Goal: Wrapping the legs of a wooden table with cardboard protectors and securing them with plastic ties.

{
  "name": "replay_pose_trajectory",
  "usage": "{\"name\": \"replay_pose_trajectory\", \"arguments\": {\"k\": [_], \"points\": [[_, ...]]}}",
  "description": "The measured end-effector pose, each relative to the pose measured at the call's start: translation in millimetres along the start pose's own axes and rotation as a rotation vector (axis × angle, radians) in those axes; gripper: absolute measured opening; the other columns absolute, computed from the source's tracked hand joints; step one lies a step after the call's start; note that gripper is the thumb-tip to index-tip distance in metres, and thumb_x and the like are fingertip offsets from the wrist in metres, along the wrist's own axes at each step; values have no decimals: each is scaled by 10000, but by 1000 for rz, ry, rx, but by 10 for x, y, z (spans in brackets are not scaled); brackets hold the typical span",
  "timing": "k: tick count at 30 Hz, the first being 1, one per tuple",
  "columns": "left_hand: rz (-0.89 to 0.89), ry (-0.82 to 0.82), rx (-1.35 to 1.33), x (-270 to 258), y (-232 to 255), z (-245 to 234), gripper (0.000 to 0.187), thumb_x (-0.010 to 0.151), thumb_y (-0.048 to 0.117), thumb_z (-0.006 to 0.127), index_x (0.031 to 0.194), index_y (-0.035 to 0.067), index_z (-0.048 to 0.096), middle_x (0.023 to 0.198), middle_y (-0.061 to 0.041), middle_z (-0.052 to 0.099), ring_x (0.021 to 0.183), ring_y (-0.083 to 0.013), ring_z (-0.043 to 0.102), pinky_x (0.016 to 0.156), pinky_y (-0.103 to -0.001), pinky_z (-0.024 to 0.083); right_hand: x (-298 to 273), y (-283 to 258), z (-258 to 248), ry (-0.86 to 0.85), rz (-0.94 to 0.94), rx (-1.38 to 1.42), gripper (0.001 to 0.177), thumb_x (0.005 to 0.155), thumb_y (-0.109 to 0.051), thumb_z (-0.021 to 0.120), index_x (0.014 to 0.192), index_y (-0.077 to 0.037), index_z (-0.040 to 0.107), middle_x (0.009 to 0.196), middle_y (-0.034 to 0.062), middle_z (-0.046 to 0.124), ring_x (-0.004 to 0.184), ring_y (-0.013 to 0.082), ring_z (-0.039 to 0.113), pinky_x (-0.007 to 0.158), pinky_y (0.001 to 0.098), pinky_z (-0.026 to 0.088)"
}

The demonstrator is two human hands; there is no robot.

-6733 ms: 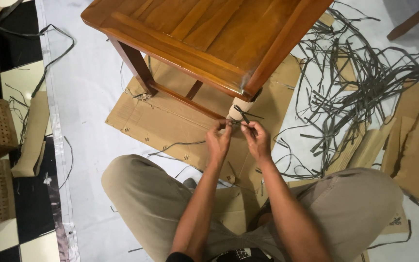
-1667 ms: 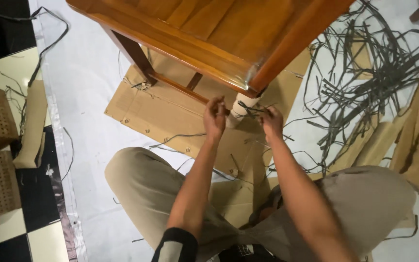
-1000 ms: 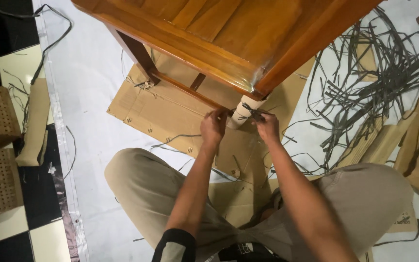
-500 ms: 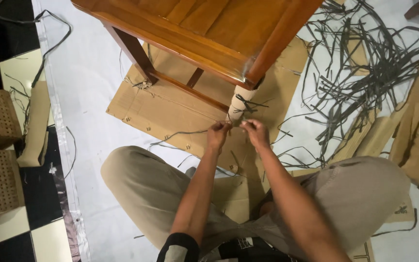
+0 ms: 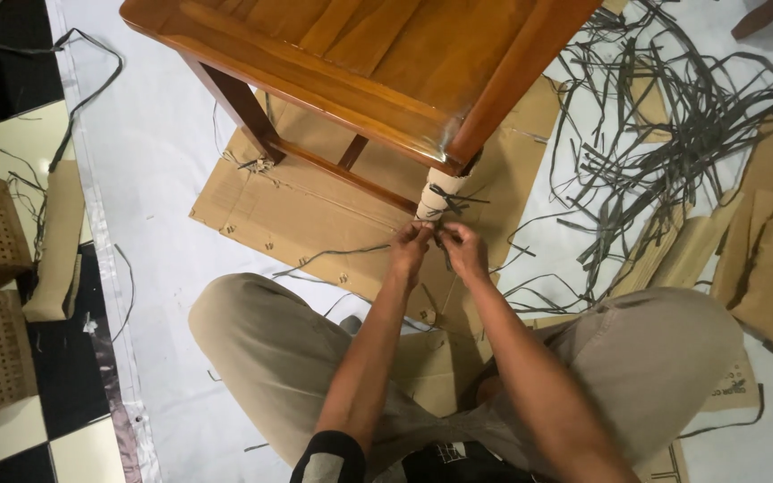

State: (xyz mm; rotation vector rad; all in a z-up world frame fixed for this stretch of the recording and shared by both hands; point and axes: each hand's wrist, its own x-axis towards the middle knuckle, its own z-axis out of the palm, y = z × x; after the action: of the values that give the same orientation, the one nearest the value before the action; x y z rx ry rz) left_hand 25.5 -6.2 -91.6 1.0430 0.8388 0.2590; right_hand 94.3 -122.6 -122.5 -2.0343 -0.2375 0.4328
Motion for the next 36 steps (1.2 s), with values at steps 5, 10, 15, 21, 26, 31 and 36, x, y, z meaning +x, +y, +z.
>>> {"name": "replay_pose_trajectory", "arguments": {"k": [5,10,15,21,26,31,36], "points": [[77,29,-7,-63,78,113,87,905,207,756,889,133,712,783,46,575,753,-80,519,675,-250,423,-21,-22,34,16,-32,66,250,921,-282,774,1129,-144,771,988,100,782,933,243,730,839,406,564],[79,29,18,-74,75,52,74,913,177,748,861,130,722,714,7,618,666,-100,555,627,-264,436,-95,-72,78,-7,-36,113,183,945,-229,742,1103,-146,782,994,109,783,921,236,731,836,398,563],[52,26,40,-85,68,1,103,897,197,770,856,118,719,729,-15,637,707,-117,564,658,-277,441,-50,119,178,-55,-55,116,149,903,-170,746,1045,-131,774,922,126,772,879,258,725,795,434,563],[35,17,53,-29,1,-82,98,876,206,772,829,130,734,724,-18,641,713,-118,561,672,-271,429,-54,195,215,-86,-45,175,159,866,-136,774,1022,-106,776,877,121,755,825,207,668,778,398,553],[37,-9,61,-80,47,-88,96,856,202,788,814,134,737,715,-12,642,707,-111,556,670,-264,429,-143,-9,62,-132,-45,200,80,884,-151,766,960,-147,791,822,56,744,791,159,643,732,345,551],[31,-16,82,-122,102,-75,96,860,218,788,818,137,756,725,-7,645,719,-104,538,679,-261,428,-145,-15,-32,-167,-73,119,104,885,-187,788,974,-135,801,868,130,764,796,216,698,737,390,568],[68,21,113,-359,286,-143,149,822,218,830,851,82,777,689,-64,652,688,-149,594,643,-289,485,-147,-51,-94,-12,-28,135,278,944,-365,752,1093,-131,756,1027,115,776,962,277,746,874,407,566]]}}
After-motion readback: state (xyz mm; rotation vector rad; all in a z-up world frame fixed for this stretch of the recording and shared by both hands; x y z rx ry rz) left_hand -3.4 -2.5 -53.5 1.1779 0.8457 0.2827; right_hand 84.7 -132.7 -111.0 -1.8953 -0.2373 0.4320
